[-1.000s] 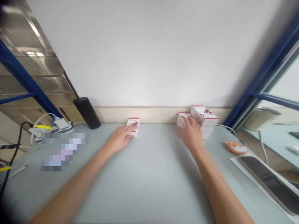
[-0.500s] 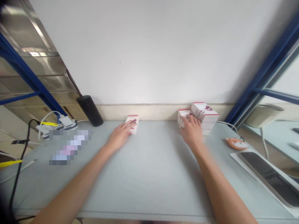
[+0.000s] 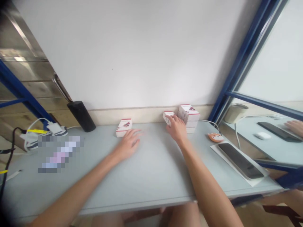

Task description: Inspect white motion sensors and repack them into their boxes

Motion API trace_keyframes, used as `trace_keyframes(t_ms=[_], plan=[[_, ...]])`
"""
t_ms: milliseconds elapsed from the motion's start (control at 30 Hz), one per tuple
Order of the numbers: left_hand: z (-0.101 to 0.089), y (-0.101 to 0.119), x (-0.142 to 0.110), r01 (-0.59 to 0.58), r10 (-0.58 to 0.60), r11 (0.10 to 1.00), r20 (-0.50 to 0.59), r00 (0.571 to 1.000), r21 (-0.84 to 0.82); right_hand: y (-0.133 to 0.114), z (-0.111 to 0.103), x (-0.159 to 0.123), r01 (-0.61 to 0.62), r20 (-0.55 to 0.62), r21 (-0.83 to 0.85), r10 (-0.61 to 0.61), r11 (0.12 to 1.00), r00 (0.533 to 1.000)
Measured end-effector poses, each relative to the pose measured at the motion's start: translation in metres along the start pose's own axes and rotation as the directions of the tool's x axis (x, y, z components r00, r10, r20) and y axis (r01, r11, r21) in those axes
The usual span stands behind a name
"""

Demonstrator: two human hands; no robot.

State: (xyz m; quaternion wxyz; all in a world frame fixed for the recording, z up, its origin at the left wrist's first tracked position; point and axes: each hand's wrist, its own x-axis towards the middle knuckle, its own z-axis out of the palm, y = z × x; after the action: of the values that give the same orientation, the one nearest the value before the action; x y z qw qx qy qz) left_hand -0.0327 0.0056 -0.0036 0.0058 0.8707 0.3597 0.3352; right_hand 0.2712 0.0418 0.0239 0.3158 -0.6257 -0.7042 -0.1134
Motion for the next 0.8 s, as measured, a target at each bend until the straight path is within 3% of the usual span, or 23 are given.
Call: trace_keyframes(t_ms=[100,200,300,367,400,467,500,567,600,667,800], plan=[[0.01,0.012,-0.001,0.175,-0.169,0.925,0.046,0.985,-0.337,-0.016,-0.004,-0.001,-0.061,-0.051,0.11,0.067,0.992,0.996],[0.019,0.017,0.0,0.425,-0.438,0.634,0.152,0.886,-0.646,-0.036,-0.001,-0.004,-0.117,-0.063,0.41,0.157,0.905,0.986],[0.024,0.023,0.004,0.501,-0.617,0.301,0.234,0.751,-0.811,-0.058,0.01,-0.012,-0.195,0.069,0.73,0.213,0.656,0.975],[0.021,0.026,0.007,0.456,-0.688,0.169,0.227,0.689,-0.874,-0.072,0.018,-0.019,-0.271,0.194,0.834,0.204,0.481,0.96],[0.019,0.026,0.008,0.422,-0.717,0.149,0.196,0.668,-0.894,-0.079,0.02,-0.023,-0.305,0.255,0.859,0.173,0.411,0.951],[0.012,0.025,0.01,0.362,-0.741,0.223,0.084,0.666,-0.905,-0.089,0.021,-0.031,-0.356,0.357,0.879,0.056,0.318,0.932],[0.008,0.023,0.009,0.334,-0.719,0.312,0.009,0.695,-0.889,-0.092,0.019,-0.035,-0.368,0.392,0.88,-0.022,0.3,0.92],[0.002,0.021,0.006,0.269,-0.586,0.537,-0.124,0.801,-0.8,-0.095,0.014,-0.04,-0.375,0.429,0.877,-0.138,0.301,0.893],[0.0,0.021,0.004,0.23,-0.497,0.639,-0.166,0.852,-0.734,-0.095,0.011,-0.042,-0.364,0.429,0.875,-0.163,0.318,0.888],[-0.001,0.023,-0.001,0.166,-0.361,0.781,-0.217,0.907,-0.602,-0.094,0.007,-0.044,-0.291,0.381,0.875,-0.179,0.387,0.907],[0.001,0.032,-0.005,0.124,-0.254,0.878,-0.23,0.94,-0.461,-0.092,0.002,-0.043,-0.033,0.198,0.827,-0.237,0.562,0.951]])
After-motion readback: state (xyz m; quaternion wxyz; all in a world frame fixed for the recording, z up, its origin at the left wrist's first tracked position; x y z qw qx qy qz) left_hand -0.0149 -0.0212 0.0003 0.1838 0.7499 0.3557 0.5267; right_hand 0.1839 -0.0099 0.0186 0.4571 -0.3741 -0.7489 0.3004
